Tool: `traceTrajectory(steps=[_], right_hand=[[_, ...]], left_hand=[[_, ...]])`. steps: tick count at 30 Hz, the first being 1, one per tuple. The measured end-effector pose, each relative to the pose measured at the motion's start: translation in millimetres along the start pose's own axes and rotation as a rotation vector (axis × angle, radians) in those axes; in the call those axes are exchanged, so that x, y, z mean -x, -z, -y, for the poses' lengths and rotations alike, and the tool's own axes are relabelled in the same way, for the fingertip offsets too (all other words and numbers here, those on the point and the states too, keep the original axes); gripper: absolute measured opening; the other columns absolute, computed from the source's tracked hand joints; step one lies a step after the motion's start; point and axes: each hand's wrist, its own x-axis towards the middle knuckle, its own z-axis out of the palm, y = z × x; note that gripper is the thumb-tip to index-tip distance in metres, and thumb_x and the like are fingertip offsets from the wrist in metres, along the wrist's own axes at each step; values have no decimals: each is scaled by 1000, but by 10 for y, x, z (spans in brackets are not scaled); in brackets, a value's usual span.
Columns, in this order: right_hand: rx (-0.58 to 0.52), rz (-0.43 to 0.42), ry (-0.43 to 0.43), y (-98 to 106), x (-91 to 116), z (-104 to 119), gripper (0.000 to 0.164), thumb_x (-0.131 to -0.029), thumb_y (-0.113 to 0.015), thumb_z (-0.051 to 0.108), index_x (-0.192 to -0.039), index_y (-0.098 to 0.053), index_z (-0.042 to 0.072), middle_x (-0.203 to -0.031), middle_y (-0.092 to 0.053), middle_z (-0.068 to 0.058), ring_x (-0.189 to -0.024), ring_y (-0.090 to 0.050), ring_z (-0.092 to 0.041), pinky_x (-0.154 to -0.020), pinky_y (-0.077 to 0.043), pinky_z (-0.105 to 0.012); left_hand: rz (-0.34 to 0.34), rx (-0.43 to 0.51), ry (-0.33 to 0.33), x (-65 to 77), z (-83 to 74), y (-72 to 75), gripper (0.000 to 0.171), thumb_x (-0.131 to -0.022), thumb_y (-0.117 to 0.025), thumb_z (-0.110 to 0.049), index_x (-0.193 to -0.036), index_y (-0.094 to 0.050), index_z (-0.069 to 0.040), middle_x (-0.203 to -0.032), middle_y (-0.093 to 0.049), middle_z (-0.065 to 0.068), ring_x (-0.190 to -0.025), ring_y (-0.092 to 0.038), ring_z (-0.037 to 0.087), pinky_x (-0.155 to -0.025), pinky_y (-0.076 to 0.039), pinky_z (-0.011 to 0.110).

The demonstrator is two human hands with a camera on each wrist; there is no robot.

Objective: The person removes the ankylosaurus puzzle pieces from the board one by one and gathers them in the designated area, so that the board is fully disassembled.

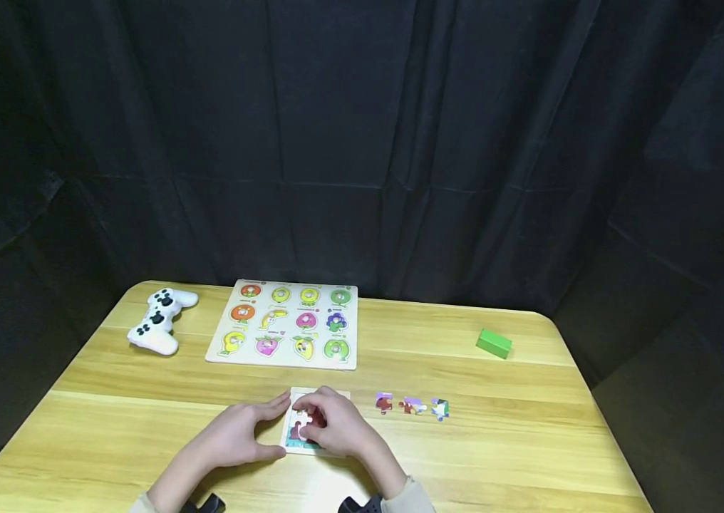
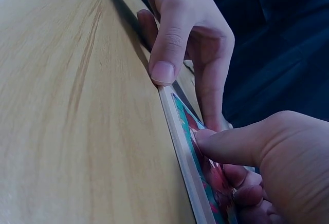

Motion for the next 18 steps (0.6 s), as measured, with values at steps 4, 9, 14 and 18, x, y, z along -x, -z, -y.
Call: traceTrajectory(steps=[4, 9, 14, 18], right_hand=[[-7, -3, 6, -3, 7, 0, 34, -89, -82, 9, -122, -73, 9, -99, -61, 0, -85, -52, -6, -74, -46, -21], [-21, 11, -15, 5, 11, -13, 41, -84, -82, 7, -123, -73, 10, -102, -60, 0, -84, -51, -5, -73, -47, -20], [-32, 35, -25, 22, 13, -25, 47, -80, -81, 6, -126, -72, 12, -107, -58, 0, -85, -51, -7, -75, -47, -21], [-34, 43, -26, 27, 14, -37, 46, -82, -82, 8, -127, -72, 14, -109, -58, 1, -88, -51, -8, -76, -47, -22]], left_hand=[[-10, 15, -13, -9, -1, 20, 84, -79, -91, -43, -148, -62, -5, -158, -55, 7, -137, -60, 34, -113, -50, 51], [-9, 18, -22, -20, 21, 24, 85, -78, -92, -44, -148, -62, -5, -158, -55, 7, -138, -59, 35, -114, -50, 51], [15, 45, -17, -27, 57, 28, 86, -79, -92, -44, -150, -60, -9, -159, -53, 5, -105, -77, 27, -114, -50, 49], [42, 93, -5, -34, 79, 46, 86, -79, -92, -44, -152, -58, -11, -160, -51, 4, -41, -57, 7, -106, -56, 41]])
